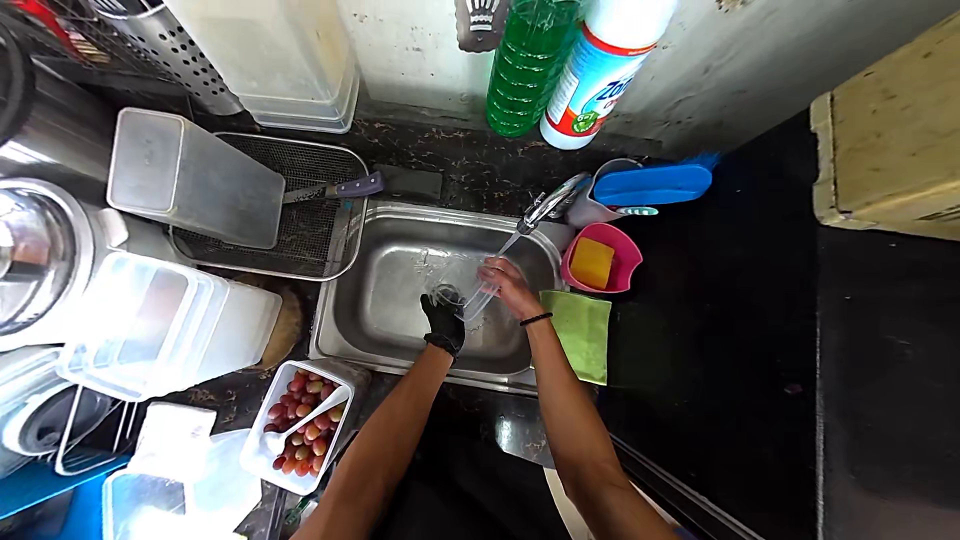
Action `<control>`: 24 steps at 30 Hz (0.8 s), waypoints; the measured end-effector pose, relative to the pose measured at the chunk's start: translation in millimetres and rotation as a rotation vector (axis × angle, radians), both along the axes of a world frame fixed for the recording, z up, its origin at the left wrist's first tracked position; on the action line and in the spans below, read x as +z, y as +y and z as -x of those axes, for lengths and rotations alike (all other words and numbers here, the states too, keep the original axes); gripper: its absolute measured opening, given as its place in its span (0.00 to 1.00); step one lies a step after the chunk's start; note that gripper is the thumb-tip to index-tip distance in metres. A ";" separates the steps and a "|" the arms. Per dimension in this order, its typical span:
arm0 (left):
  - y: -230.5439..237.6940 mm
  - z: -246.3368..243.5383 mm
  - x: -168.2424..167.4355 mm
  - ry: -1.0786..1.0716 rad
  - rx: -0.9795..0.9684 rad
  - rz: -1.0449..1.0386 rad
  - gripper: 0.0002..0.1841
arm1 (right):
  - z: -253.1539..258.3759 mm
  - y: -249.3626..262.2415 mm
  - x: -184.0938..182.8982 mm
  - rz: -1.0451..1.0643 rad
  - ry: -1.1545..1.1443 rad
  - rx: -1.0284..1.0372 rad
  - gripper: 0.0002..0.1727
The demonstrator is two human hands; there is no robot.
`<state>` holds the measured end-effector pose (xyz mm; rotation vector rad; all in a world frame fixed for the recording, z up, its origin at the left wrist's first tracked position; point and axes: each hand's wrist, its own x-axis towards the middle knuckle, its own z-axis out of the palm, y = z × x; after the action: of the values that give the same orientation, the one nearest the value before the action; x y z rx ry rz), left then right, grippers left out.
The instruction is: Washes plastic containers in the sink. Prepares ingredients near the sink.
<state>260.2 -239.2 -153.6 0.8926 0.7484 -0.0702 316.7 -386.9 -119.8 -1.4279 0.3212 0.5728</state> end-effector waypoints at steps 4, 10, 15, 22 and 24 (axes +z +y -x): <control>3.6 -6.7 4.5 0.008 -0.150 0.022 0.26 | 19.6 -6.5 0.8 0.083 -0.067 -0.156 0.21; 8.9 -23.0 -3.0 0.008 -0.499 -0.149 0.23 | 68.9 -12.2 1.9 0.281 -0.107 -0.357 0.29; 7.3 -43.4 18.1 -0.184 -0.601 -0.334 0.22 | 75.5 0.1 0.0 0.235 -0.007 -0.464 0.36; 17.3 -41.7 31.8 -0.465 -0.545 -0.753 0.17 | 20.1 -0.5 25.9 -0.464 0.390 -0.581 0.56; 18.7 -32.2 28.6 -0.490 -0.585 -0.860 0.16 | 6.2 2.1 21.2 -0.488 0.343 -0.605 0.32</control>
<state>292.4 -220.5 -125.0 1.8496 0.0000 -0.0406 310.5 -384.8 -98.7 -0.7020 0.7944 0.3551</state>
